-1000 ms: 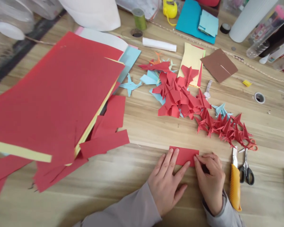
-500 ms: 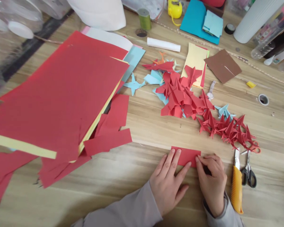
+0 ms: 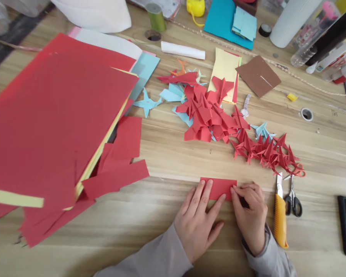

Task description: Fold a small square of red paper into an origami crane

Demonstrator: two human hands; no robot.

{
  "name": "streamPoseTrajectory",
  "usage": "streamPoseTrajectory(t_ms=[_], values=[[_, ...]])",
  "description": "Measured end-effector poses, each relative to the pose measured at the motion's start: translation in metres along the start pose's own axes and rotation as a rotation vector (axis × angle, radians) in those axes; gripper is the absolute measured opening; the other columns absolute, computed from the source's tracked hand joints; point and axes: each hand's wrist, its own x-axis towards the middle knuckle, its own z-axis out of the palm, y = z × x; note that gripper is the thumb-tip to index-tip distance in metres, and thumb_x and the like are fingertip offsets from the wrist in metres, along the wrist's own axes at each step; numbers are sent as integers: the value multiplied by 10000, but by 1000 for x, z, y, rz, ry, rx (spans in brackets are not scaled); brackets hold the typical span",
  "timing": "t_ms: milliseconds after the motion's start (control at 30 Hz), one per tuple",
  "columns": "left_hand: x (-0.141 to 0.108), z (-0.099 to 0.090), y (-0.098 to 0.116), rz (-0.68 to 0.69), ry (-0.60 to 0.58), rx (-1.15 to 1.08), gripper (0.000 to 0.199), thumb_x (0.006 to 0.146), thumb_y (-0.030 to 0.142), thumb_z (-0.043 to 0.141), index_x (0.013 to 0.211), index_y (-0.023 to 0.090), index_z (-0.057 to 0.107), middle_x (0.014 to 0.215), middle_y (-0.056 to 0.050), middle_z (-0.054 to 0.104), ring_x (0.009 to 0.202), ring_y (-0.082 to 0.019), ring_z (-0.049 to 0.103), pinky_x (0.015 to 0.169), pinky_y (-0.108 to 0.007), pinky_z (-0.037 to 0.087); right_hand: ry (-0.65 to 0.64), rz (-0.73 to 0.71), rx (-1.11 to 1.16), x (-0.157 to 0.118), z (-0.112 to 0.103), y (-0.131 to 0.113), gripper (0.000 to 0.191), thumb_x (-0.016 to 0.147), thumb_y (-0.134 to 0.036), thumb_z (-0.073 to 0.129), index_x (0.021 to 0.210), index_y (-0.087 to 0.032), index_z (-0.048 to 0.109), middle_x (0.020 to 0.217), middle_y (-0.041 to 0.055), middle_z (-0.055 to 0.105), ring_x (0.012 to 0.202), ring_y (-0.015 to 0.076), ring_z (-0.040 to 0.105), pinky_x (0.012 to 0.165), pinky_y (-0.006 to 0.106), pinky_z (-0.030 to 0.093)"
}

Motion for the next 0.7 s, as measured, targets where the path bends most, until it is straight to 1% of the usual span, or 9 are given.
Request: streamPoseTrajectory(t_ms=[67,133,233,300,333,433,533,600,700], values=[[0,0,0,1,-1,3,566,748,501,531,1263,270,482,1382,-168,382,1296,-311,315,1010,-422,275,-3,-9,-29,-1,-2,-1,62,756,-156,616,783,-196,656,655,24,600,764,189,544,753,393,437],[0,0,0,0,-4,5,565,749,501,530,1260,266,486,1384,-166,380,1294,-312,319,1011,-421,275,4,-47,-77,-3,-4,-4,112,749,-161,623,846,-204,661,722,37,603,790,194,544,784,411,430],[1,1,0,-2,5,6,567,747,503,529,1259,262,489,1384,-161,384,1292,-314,320,1016,-421,271,16,-198,-123,-7,-9,-8,186,734,-162,635,908,-228,653,838,43,630,848,201,561,867,448,397],[1,2,0,2,10,4,570,741,520,528,1243,251,508,1386,-158,381,1293,-319,314,1018,-428,269,-14,-304,-129,-8,-10,-12,194,745,-152,621,918,-234,642,878,33,656,890,202,575,918,453,366],[1,2,1,5,10,3,570,736,530,527,1228,241,523,1390,-160,375,1294,-323,312,1018,-431,269,-42,-334,-131,-8,-10,-14,194,758,-146,604,929,-232,636,888,29,666,902,199,580,934,451,355],[1,2,1,13,10,7,575,731,551,518,1202,223,547,1399,-168,358,1294,-329,306,1014,-436,275,-111,-350,-129,-6,-10,-17,169,795,-133,554,921,-215,631,862,23,682,876,178,596,960,450,339],[2,2,1,18,22,20,582,735,559,507,1209,223,541,1394,-175,363,1296,-328,300,1007,-436,284,-129,-355,-165,-4,-9,-16,117,805,-138,546,844,-203,636,804,24,677,857,174,599,951,447,352],[3,3,0,26,35,33,585,735,552,514,1219,224,534,1390,-176,367,1297,-329,296,1003,-438,287,-155,-390,-230,-3,-9,-15,125,820,-142,527,836,-202,635,816,34,670,874,178,592,952,450,358],[3,5,-2,52,37,59,610,724,554,529,1241,231,514,1396,-168,361,1291,-331,301,997,-442,292,-180,-479,-299,-4,-9,-11,145,837,-141,501,853,-187,638,833,57,659,905,185,581,956,451,376]])
